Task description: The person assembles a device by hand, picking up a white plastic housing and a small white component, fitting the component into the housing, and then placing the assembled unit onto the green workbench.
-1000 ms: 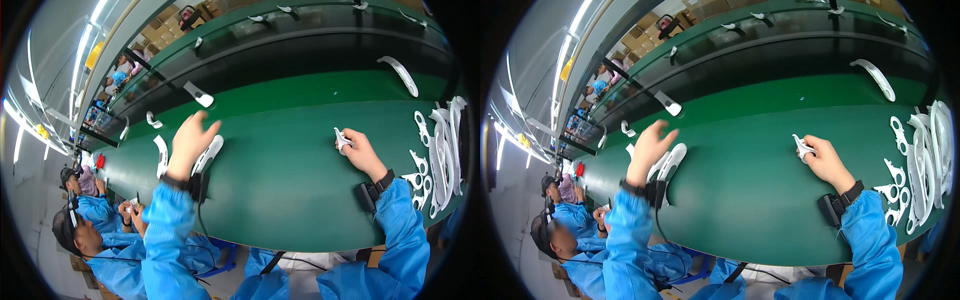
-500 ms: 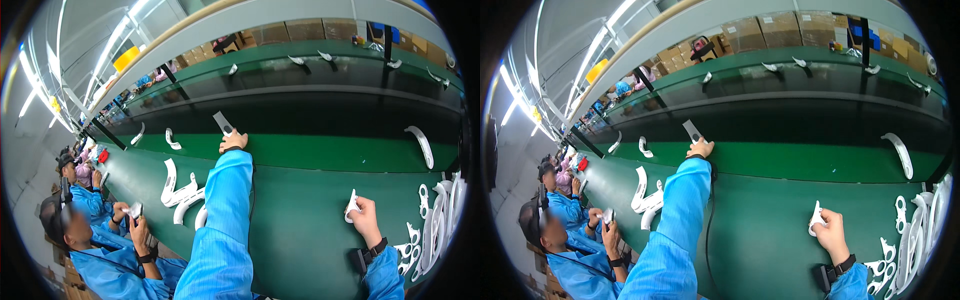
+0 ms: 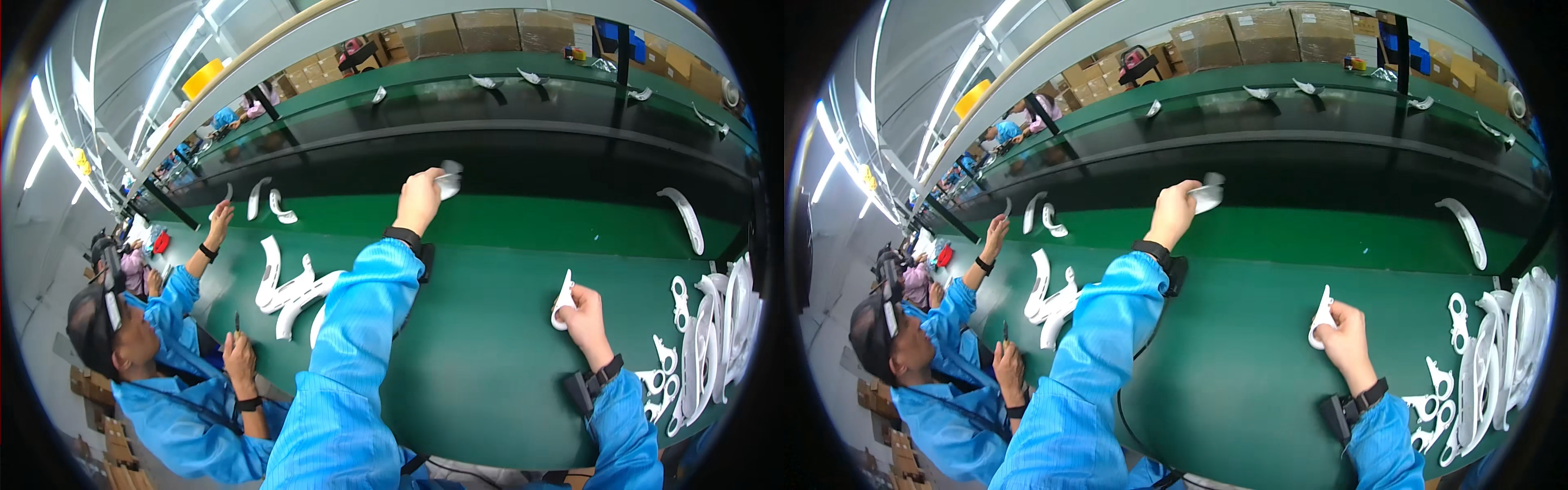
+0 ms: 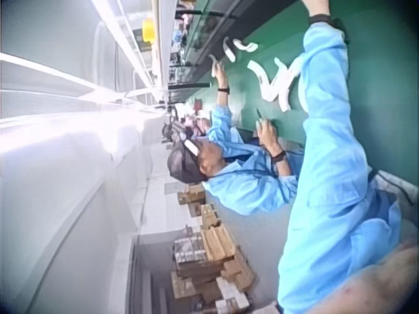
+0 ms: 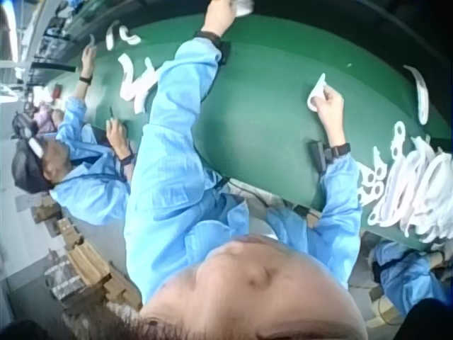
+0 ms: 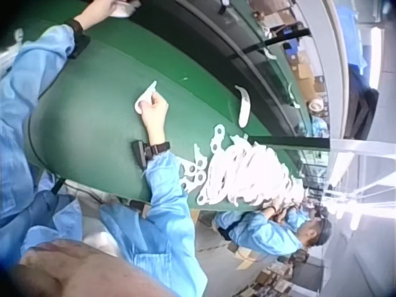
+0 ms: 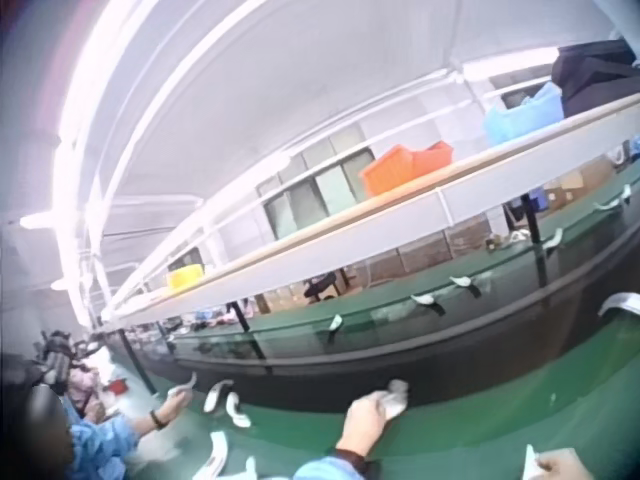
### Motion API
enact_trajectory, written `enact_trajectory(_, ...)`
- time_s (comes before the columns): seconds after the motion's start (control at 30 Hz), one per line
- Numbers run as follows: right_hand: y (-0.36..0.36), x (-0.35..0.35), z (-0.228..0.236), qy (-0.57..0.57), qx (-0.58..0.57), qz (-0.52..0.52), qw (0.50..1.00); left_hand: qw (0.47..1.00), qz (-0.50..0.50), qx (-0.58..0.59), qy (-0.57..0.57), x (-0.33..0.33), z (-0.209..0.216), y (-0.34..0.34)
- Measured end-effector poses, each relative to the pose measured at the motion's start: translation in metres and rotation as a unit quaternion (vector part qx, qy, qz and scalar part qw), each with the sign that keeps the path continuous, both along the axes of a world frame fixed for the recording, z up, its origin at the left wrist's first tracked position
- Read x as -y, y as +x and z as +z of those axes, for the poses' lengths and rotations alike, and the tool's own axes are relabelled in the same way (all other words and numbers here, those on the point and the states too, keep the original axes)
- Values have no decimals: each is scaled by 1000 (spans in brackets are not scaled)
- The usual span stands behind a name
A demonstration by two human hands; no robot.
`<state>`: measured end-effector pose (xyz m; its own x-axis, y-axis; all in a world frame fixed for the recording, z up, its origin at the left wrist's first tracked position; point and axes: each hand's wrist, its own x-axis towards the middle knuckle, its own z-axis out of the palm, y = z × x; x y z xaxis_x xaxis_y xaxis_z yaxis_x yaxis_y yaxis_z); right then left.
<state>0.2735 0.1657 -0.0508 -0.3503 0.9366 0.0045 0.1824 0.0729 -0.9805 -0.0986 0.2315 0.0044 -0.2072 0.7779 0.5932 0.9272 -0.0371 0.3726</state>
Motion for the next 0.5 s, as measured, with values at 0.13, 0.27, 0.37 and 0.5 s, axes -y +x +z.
enact_trajectory(0.13, 3, 2, -1, 11, -34, 43, 998, 911, -95, 398, 50, 75, 11, 59)
enact_trajectory(0.27, 5, 13, 6, 50, -13, 67, 996, 928, -84, 362, -6, 149, -18, 79)
enact_trajectory(0.37, 5, 26, 14, 92, 32, 78, 992, 786, -135, 603, 1, 186, -23, 77)
enact_trajectory(0.5, 0, 20, 8, 36, -18, 56, 998, 642, -181, 728, 160, 197, 24, 70)
